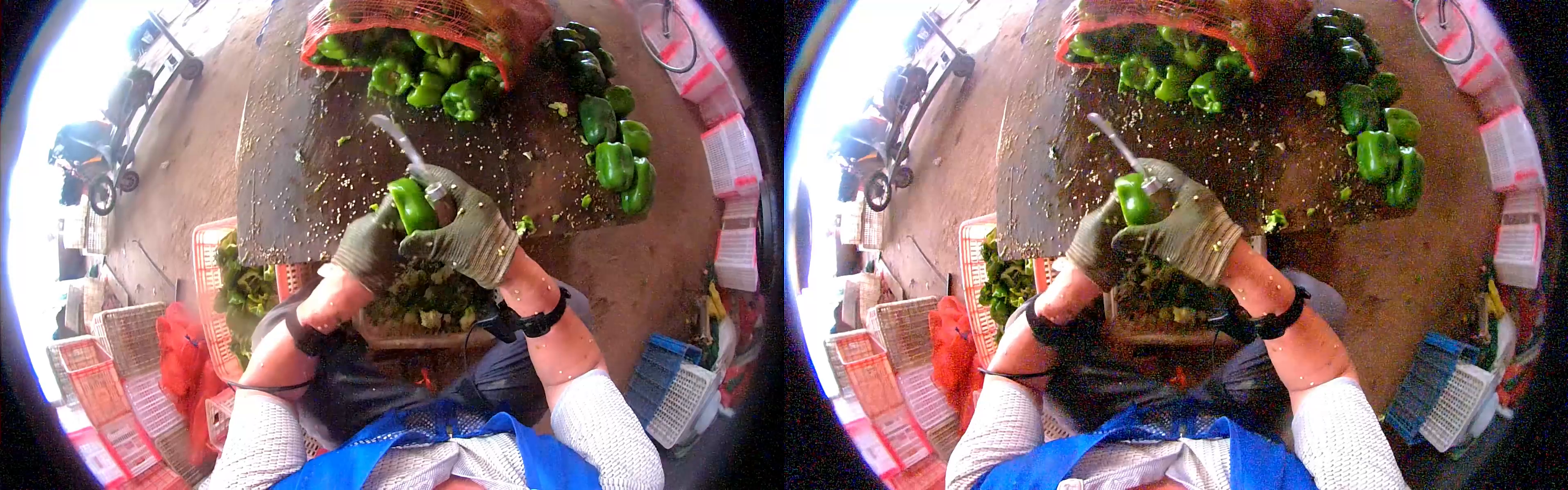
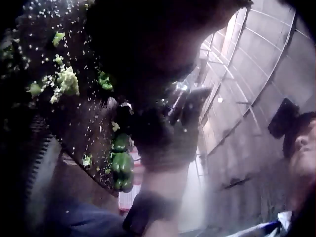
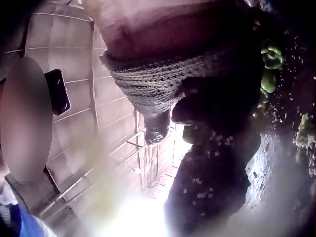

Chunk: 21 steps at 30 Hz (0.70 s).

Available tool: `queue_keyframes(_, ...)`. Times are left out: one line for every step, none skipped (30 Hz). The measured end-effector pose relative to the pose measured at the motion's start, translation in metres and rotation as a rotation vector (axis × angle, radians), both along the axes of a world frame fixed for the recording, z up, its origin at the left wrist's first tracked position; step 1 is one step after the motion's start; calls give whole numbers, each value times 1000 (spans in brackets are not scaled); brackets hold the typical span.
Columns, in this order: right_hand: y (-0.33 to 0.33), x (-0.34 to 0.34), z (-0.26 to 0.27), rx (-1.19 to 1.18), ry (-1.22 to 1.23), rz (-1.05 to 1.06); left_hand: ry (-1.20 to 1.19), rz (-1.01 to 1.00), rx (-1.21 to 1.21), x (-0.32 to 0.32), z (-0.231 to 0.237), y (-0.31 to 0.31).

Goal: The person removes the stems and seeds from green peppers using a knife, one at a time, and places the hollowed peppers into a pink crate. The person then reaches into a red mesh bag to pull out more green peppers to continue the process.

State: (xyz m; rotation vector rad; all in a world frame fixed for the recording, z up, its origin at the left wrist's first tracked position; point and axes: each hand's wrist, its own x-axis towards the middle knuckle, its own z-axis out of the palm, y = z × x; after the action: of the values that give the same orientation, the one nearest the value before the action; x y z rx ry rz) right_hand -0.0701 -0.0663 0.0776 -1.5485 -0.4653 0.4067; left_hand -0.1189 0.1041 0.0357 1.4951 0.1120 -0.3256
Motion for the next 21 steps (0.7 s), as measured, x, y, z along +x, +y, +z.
queue_keyframes(1, -1, 4, -31, -27, 26, 13, -2, -67, 3, 12, -1)
queue_keyframes(1, -2, 8, -61, -54, 53, -7, -22, -205, 0, 30, -2)
queue_keyframes(1, -2, 6, -47, -64, 73, -94, -91, -40, 0, 34, 0)
queue_keyframes(1, -3, 10, -53, -30, 80, -182, -160, 124, 0, 36, 5)
queue_keyframes(1, -4, 14, -61, 4, 87, -268, -228, 287, -1, 37, 8)
queue_keyframes(0, -5, 17, -68, 38, 94, -169, -223, 200, -2, 34, 9)
queue_keyframes(-2, -4, 15, -98, 53, 103, -67, -217, 112, -3, 32, 9)
queue_keyframes(-3, -7, 17, -94, 76, 112, -135, -290, 198, -5, 34, 11)
queue_keyframes(-4, -10, 20, -91, 99, 121, -207, -357, 282, -7, 37, 12)
queue_keyframes(-5, -13, 22, -87, 122, 130, -68, -400, 218, -9, 42, 14)
queue_keyframes(-7, -14, 24, -89, 211, 167, 69, -441, 154, -11, 44, 16)
queue_keyframes(-8, -17, 27, -81, 270, 191, 207, -479, 88, -14, 47, 18)
queue_keyframes(-9, -19, 29, -76, 330, 214, 208, -448, -56, -19, 52, 11)
queue_keyframes(-10, -21, 31, -72, 390, 236, 255, -399, -211, -22, 58, 6)
queue_keyframes(-9, -22, 29, -117, 373, 238, 298, -347, -364, -24, 63, 2)
queue_keyframes(-8, -21, 27, -113, 382, 235, 336, -292, -514, -26, 64, 0)
queue_keyframes(-6, -20, 25, -109, 391, 232, 270, -337, -579, -26, 54, 0)
queue_keyframes(-5, -19, 24, -105, 400, 230, 273, -341, -483, -25, 45, 6)
queue_keyframes(-4, -17, 21, -71, 368, 207, 269, -348, -385, -25, 39, 14)
queue_keyframes(-3, -14, 23, -48, 371, 190, 262, -356, -284, -22, 37, 18)
queue_keyframes(-1, -12, 25, -25, 373, 173, 271, -264, -306, -21, 41, 15)
